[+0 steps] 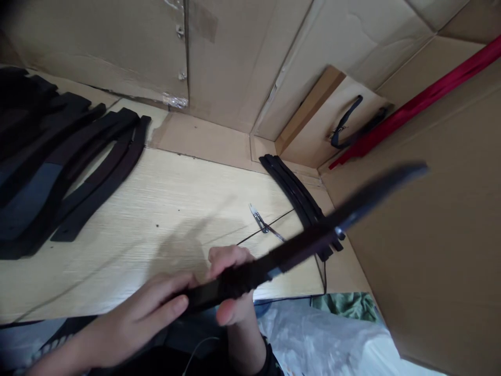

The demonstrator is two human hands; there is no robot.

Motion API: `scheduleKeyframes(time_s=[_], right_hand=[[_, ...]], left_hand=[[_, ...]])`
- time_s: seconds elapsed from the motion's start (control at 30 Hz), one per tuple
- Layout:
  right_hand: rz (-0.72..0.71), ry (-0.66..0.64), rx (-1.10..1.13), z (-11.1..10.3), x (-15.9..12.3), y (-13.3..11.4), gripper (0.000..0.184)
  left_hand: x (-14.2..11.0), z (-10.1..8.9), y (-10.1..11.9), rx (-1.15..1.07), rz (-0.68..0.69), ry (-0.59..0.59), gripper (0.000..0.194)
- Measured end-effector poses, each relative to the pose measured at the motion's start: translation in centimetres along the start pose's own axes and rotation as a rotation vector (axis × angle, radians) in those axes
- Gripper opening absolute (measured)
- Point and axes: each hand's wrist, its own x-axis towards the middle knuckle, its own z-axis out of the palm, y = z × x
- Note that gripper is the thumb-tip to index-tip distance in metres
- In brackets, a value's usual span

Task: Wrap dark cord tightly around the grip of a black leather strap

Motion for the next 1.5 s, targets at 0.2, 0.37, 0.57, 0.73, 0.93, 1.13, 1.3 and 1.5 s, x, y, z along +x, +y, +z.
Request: scheduleKeyframes(time_s=[0.2,0.37,0.57,0.73,0.93,1.13,1.3,1.5], right_hand=[[-0.041,0.069,0.009,0.0,-0.3,-0.3,0.022],[-0.160,-0.137,0.037,0.4,0.8,-0.9,0.040],[-0.020,0.004,0.017,0.4,0.1,-0.1,0.039],[0.090,0.116,-0.030,-0.1,-0.1,0.6,0.027],[0.015,-0.006,-0.019,0.3,0.1,0.0,0.041],[0.061,0.091,0.030,0.1,0.0,1.0,0.045],[0.121,0.051,0.027,0.4,-0.3,0.7,0.023],[0.218,-0.212,0.129,-0.6,0.7,-0.4,0.041]], left_hand=[[0.2,1.5,-0.1,0.241,0.099,0.390,0.017],[0.6,-0.6,-0.2,-0.278,-0.062,-0.164,0.047],[0.1,0.2,-0.8,-0.229,-0.203,-0.111,0.034],[0.1,0.6,-0.2,0.129,-0.188,0.275,0.022],[1.1,-1.9,-0.7,0.103,0.016,-0.051,0.028],[0.9,0.3,-1.6,0.295,0.020,0.170,0.018],[0.7,1.7,-1.4,0.464,0.040,0.381,0.015],[0.2,0.4,0.5,0.325,0.029,0.205,0.015]])
